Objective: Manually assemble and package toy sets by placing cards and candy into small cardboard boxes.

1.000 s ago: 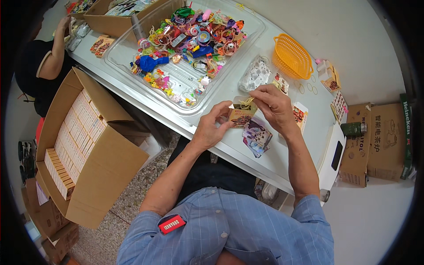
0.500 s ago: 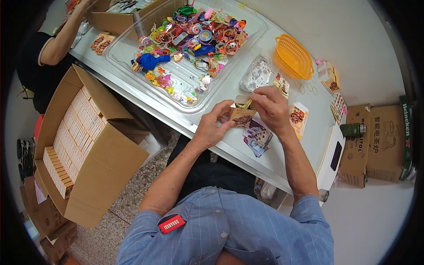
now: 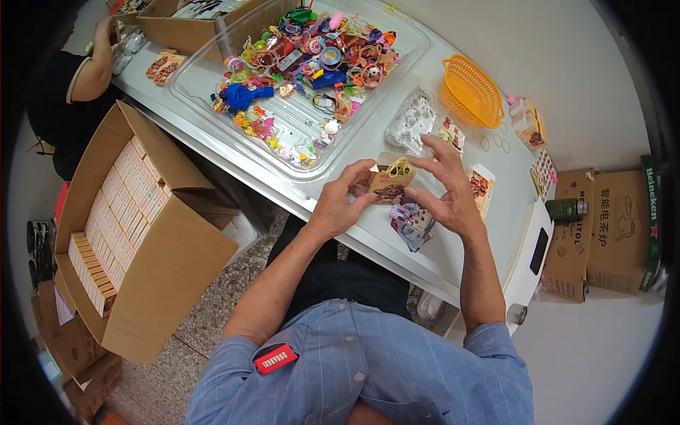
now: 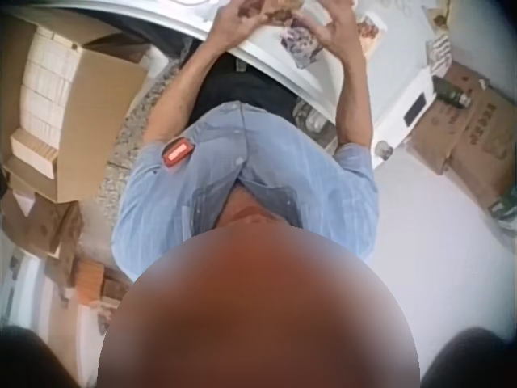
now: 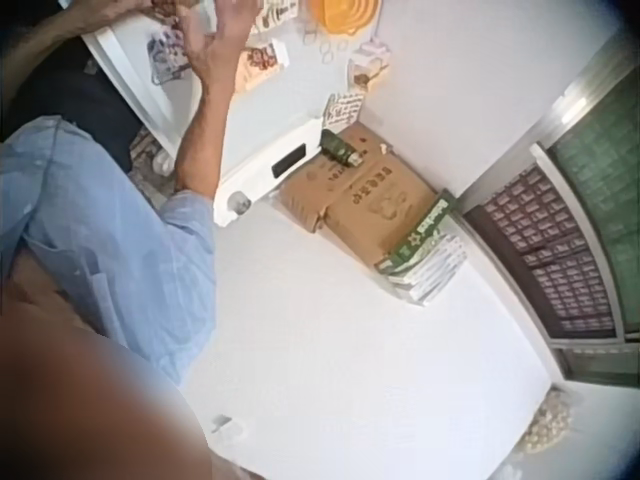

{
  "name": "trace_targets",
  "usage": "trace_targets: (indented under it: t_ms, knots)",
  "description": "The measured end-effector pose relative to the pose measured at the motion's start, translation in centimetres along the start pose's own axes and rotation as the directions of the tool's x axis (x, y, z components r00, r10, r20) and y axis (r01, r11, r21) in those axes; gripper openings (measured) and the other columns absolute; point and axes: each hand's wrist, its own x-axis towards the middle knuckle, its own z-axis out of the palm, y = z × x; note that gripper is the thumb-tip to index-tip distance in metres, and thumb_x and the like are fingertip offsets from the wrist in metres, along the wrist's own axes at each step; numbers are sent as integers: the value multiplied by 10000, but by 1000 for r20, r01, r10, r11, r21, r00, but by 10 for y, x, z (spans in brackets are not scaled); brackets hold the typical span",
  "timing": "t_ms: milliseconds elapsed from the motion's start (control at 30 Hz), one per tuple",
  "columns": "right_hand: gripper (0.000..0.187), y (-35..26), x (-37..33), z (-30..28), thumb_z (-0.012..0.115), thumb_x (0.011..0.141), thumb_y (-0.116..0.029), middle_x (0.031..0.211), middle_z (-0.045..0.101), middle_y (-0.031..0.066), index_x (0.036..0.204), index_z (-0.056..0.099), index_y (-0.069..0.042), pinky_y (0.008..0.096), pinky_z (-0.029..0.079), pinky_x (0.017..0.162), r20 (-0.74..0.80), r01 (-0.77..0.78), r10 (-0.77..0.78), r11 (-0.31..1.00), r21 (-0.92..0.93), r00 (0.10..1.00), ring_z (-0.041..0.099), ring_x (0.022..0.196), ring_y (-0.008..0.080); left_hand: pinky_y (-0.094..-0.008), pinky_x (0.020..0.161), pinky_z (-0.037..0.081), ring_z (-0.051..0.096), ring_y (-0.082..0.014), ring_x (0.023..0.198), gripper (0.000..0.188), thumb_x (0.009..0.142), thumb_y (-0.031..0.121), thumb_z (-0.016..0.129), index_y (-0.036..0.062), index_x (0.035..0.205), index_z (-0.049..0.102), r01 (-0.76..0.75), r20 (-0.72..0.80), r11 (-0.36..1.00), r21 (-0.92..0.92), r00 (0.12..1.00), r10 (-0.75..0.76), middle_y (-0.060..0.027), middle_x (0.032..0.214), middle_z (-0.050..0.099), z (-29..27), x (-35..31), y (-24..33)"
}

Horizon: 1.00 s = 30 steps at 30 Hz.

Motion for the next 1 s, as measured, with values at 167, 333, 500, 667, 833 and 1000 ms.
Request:
trace_targets:
  t_ms: [167, 333, 500, 667, 833, 1000]
  knots:
    - [454, 7, -2, 12, 838, 809, -259, 1525, 458, 146, 1215, 702, -107, 477, 327, 1177, 63, 36, -20, 966, -255, 998, 381, 1437, 371, -309, 812, 555, 702, -205, 981, 638, 861, -24, 741, 105, 1428, 478, 38, 16, 999, -23, 999, -38, -169, 1155, 722, 0, 1, -2]
    - [464, 2, 6, 4, 851, 796, -310, 1516, 469, 147, 1189, 716, -103, 491, 334, 1170, 9, 8, -7, 992, -126, 1000, 383, 1437, 379, -306, 809, 556, 704, -203, 977, 628, 866, -27, 736, 93, 1426, 478, -9, 10, 1000, -3, 1000, 9, -168, 1156, 720, 1, -1, -1]
    - [451, -3, 10, 8, 850, 797, -277, 1487, 493, 157, 1190, 716, -101, 480, 339, 1164, 49, 49, -41, 983, -178, 998, 414, 1416, 370, -312, 814, 555, 701, -207, 975, 636, 862, -30, 738, 91, 1428, 477, -1, 18, 1000, -26, 1000, 2, -172, 1163, 717, 0, -2, -3]
    - [358, -1, 5, 5, 790, 871, -227, 1438, 539, 137, 1189, 709, -85, 442, 361, 1144, 62, 7, -5, 1000, -26, 998, 479, 1360, 304, -311, 810, 555, 697, -202, 974, 629, 859, -45, 735, 89, 1424, 492, -19, 2, 1000, -10, 1000, 19, -160, 1152, 717, 1, -3, -1]
    - [241, 7, -15, 1, 644, 1005, -161, 1110, 697, 89, 1171, 689, 8, 222, 525, 629, -81, -399, 615, 600, 693, 784, 659, 812, 103, -322, 839, 562, 695, -206, 985, 601, 860, -66, 719, 86, 1413, 540, -91, 19, 996, 0, 996, 91, -167, 1174, 701, 0, -6, 1]
    - [253, 23, -24, 26, 669, 982, -134, 817, 670, 31, 1193, 683, 5, 199, 484, 469, 247, -508, 602, 311, 804, 760, 620, 630, 72, -345, 869, 568, 694, -267, 1005, 556, 857, -58, 701, 93, 1379, 587, -222, 56, 967, 126, 975, 216, -163, 1191, 680, -1, -7, 10]
